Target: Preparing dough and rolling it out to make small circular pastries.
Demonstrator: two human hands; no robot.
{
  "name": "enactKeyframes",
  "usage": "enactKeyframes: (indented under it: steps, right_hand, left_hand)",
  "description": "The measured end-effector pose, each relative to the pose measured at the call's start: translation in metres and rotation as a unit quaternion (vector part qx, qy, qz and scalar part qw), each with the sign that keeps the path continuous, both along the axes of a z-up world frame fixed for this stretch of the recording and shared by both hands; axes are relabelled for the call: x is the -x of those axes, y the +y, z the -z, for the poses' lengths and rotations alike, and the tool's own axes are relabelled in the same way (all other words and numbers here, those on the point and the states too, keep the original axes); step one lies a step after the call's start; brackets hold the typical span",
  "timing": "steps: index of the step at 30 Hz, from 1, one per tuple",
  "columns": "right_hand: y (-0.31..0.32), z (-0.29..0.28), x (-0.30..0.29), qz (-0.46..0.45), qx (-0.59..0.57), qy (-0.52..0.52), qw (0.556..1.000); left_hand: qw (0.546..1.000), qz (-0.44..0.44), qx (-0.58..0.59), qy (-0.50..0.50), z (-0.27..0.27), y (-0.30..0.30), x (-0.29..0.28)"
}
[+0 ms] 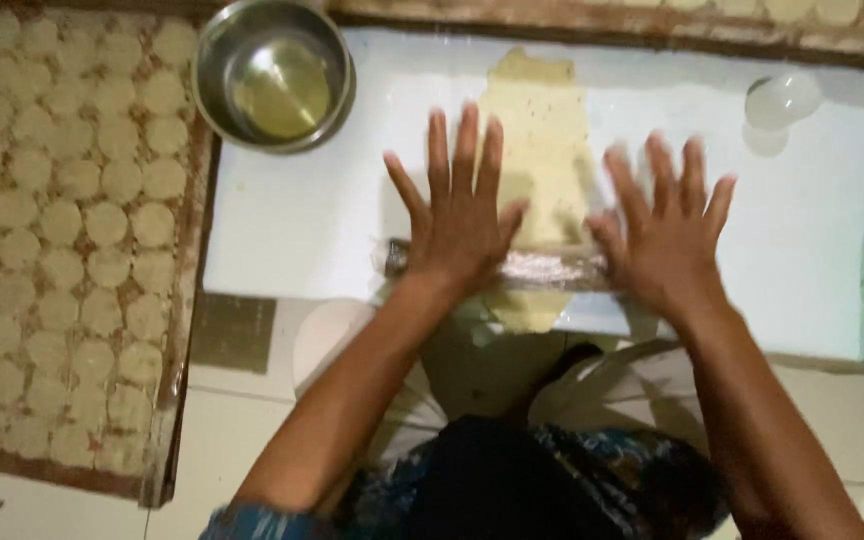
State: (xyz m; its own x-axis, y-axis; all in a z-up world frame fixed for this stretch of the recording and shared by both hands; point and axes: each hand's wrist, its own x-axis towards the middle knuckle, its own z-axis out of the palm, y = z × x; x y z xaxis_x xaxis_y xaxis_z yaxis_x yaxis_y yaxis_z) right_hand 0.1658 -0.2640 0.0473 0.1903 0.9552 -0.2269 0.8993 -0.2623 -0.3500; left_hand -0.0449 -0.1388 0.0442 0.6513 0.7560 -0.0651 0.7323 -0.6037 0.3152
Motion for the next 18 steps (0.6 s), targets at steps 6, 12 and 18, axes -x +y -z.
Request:
enactKeyframes:
  steps: [6, 12, 18]
  right_hand:
    - [0.012, 0.01, -0.005, 0.035, 0.019, -0.019, 0.999]
    - [-0.001, 0.007, 0.004, 0.038, -0.008, -0.026, 0.999]
    - [-0.008, -0.007, 0.015, 0.068, -0.015, -0.027, 0.997]
  left_hand:
    - [0.999, -0.021, 0.0, 0.03, 0.019, 0.01, 0.0]
    - [1.0, -0.015, -0.004, 0.015, 0.014, -0.002, 0.01]
    - [1.0, -0.014, -0.002, 0.002, 0.009, -0.011, 0.014]
